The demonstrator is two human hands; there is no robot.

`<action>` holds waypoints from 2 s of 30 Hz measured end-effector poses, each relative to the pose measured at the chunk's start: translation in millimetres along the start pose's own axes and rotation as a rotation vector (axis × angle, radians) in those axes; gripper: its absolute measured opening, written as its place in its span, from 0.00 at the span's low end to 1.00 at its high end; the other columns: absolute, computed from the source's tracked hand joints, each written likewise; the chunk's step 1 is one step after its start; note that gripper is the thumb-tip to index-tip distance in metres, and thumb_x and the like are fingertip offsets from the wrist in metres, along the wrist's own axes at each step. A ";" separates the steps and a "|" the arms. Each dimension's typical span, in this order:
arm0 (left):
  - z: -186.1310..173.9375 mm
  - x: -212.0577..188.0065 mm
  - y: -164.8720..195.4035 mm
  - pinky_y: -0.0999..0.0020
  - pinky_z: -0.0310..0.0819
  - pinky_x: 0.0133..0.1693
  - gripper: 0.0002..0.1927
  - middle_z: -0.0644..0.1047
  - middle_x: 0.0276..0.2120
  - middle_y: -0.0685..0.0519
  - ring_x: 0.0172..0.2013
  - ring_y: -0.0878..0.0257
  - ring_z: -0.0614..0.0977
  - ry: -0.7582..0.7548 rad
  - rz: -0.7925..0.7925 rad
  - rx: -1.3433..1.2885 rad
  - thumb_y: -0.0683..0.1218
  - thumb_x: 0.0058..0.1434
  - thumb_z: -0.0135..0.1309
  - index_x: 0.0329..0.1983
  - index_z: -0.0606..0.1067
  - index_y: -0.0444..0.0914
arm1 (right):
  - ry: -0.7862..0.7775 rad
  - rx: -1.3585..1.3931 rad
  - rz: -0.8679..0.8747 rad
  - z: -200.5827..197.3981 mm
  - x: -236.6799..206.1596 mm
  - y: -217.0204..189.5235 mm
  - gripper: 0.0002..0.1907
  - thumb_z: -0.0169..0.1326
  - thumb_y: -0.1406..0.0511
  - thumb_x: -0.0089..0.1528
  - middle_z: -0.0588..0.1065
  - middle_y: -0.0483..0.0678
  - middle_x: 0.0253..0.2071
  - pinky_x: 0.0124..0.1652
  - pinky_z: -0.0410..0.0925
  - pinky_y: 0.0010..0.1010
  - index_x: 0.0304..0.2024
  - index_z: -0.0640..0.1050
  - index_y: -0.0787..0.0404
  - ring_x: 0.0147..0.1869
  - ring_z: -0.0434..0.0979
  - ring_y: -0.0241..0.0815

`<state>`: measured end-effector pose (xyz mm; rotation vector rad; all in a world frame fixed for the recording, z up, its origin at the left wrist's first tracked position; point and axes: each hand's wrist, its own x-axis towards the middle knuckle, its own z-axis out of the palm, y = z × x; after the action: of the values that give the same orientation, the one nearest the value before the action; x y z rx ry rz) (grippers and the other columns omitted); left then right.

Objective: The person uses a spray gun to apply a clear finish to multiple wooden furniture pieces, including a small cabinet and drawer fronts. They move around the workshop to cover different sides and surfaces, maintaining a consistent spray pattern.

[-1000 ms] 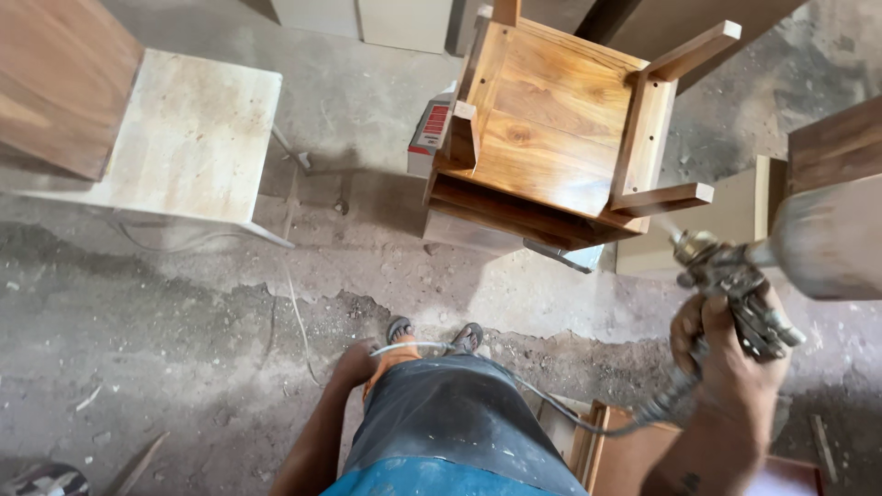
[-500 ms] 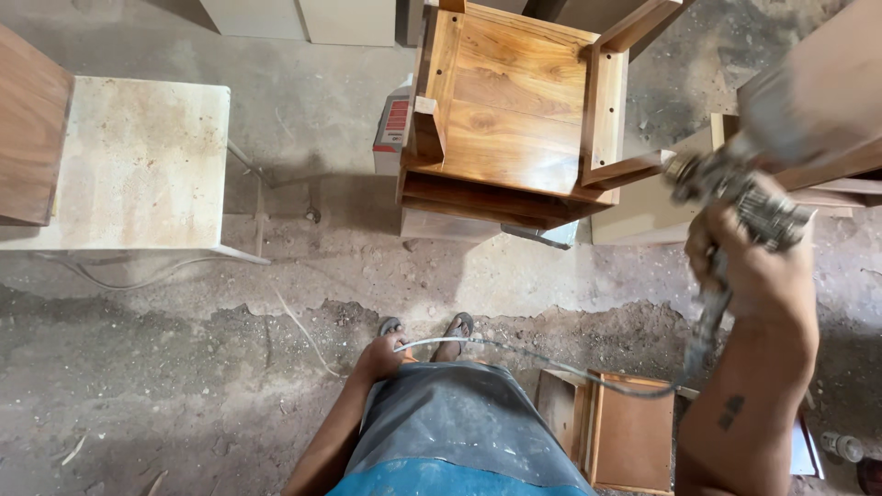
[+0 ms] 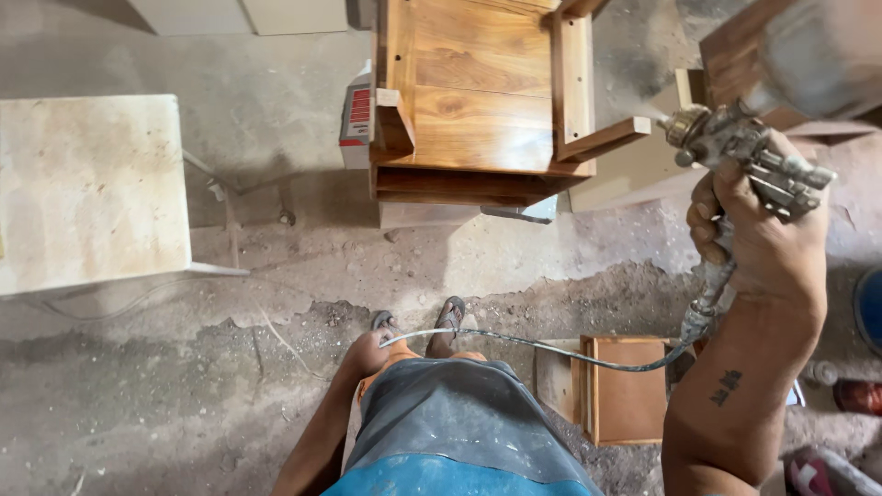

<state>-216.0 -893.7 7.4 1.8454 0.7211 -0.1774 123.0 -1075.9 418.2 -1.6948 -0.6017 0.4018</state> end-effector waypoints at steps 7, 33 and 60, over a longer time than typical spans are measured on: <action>-5.9 14.2 17.6 0.53 0.74 0.42 0.10 0.80 0.35 0.40 0.40 0.43 0.82 -0.046 0.002 0.037 0.44 0.57 0.53 0.41 0.79 0.39 | 0.375 -0.198 0.109 31.1 -21.0 -34.3 0.08 0.55 0.62 0.72 0.74 0.40 0.29 0.19 0.60 0.18 0.51 0.76 0.59 0.25 0.73 0.27; -15.3 -15.8 -12.6 0.52 0.76 0.45 0.12 0.82 0.41 0.41 0.44 0.43 0.82 -0.147 -0.145 0.124 0.44 0.58 0.53 0.44 0.80 0.43 | 0.101 -0.267 0.056 60.3 -104.9 -13.6 0.16 0.54 0.65 0.70 0.73 0.48 0.26 0.17 0.61 0.22 0.58 0.72 0.65 0.21 0.69 0.31; 34.9 39.2 52.5 0.55 0.75 0.50 0.16 0.82 0.45 0.47 0.49 0.49 0.83 -0.325 -0.131 0.243 0.42 0.56 0.50 0.46 0.80 0.47 | 0.151 -0.372 0.274 -80.9 -167.9 12.4 0.17 0.50 0.66 0.67 0.81 0.53 0.41 0.16 0.68 0.23 0.57 0.72 0.66 0.32 0.80 0.33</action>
<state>-147.8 -921.1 18.2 1.9347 0.6104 -0.6592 36.1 -1241.2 412.8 -2.1541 -0.3465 0.3661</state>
